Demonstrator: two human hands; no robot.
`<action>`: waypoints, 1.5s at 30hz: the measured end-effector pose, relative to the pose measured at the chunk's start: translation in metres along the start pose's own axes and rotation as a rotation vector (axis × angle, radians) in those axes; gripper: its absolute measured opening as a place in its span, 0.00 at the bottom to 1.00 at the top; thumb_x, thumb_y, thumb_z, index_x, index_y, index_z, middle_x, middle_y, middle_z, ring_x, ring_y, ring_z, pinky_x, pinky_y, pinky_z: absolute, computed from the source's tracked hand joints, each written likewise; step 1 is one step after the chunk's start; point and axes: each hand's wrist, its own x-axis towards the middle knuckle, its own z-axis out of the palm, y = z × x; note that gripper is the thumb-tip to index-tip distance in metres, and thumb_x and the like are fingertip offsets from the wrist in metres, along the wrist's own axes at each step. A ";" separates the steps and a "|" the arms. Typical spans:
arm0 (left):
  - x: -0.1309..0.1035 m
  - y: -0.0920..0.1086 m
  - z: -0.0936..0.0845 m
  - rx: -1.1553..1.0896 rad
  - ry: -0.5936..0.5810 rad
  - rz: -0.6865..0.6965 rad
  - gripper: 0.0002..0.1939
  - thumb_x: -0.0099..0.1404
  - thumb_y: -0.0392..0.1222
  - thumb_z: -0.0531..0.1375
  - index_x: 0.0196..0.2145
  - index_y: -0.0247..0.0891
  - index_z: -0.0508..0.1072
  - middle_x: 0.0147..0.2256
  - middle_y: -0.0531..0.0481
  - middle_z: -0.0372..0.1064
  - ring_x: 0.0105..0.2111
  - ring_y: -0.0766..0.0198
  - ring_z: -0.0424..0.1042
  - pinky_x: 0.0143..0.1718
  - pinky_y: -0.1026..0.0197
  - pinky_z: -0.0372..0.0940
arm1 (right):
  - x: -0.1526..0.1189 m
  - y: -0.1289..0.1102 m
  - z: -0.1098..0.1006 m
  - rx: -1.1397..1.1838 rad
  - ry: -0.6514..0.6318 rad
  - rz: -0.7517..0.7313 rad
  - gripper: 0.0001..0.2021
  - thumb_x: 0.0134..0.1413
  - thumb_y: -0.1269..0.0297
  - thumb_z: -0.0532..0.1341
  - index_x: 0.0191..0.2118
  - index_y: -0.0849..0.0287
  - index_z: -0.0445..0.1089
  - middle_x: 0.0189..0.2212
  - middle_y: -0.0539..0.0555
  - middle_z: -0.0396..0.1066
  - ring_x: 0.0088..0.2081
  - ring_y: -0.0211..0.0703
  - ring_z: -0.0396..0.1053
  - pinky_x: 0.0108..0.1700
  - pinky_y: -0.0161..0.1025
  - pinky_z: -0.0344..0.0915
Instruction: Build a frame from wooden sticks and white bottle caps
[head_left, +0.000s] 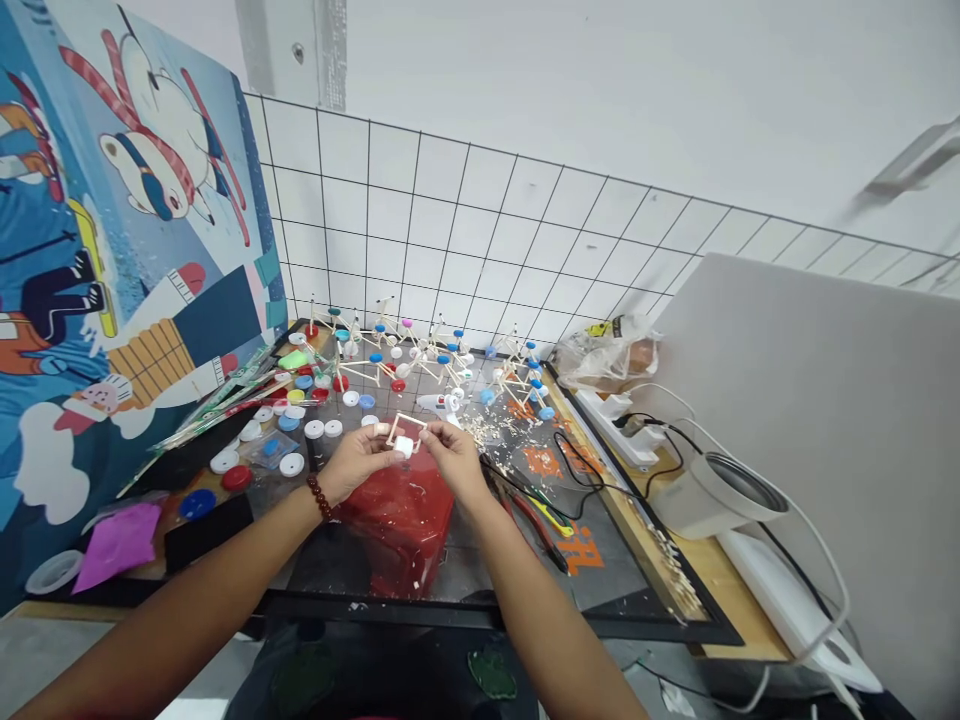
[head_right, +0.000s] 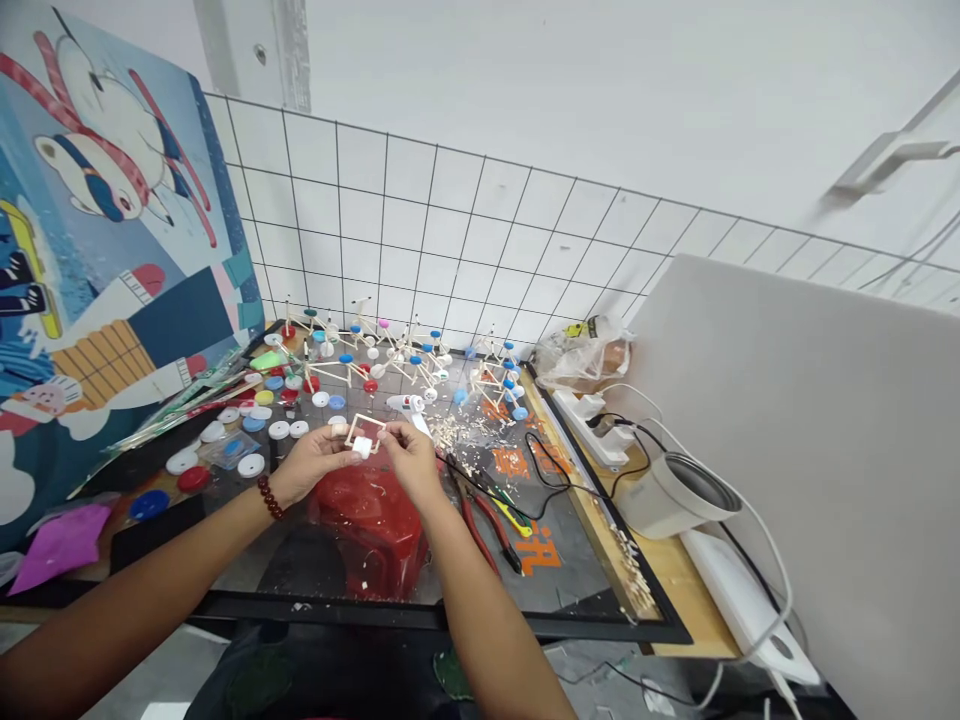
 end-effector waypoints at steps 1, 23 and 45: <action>-0.001 0.000 0.000 0.005 -0.011 -0.003 0.20 0.44 0.36 0.74 0.37 0.34 0.78 0.35 0.47 0.78 0.34 0.61 0.75 0.40 0.59 0.69 | 0.001 0.000 -0.001 0.005 -0.001 0.013 0.12 0.51 0.53 0.62 0.29 0.57 0.72 0.23 0.48 0.69 0.28 0.40 0.65 0.34 0.37 0.62; 0.004 -0.002 -0.003 0.083 0.210 0.096 0.20 0.53 0.57 0.68 0.32 0.36 0.79 0.28 0.47 0.77 0.27 0.61 0.74 0.30 0.59 0.69 | -0.001 0.007 -0.001 -0.007 -0.059 0.039 0.15 0.49 0.49 0.64 0.26 0.57 0.74 0.22 0.49 0.71 0.26 0.40 0.65 0.31 0.36 0.62; 0.003 -0.004 -0.001 0.213 0.047 0.028 0.13 0.44 0.46 0.73 0.27 0.37 0.80 0.24 0.50 0.75 0.25 0.63 0.71 0.30 0.62 0.66 | 0.002 0.009 -0.004 0.074 0.022 0.041 0.14 0.49 0.50 0.63 0.27 0.57 0.70 0.24 0.47 0.66 0.29 0.40 0.62 0.34 0.35 0.59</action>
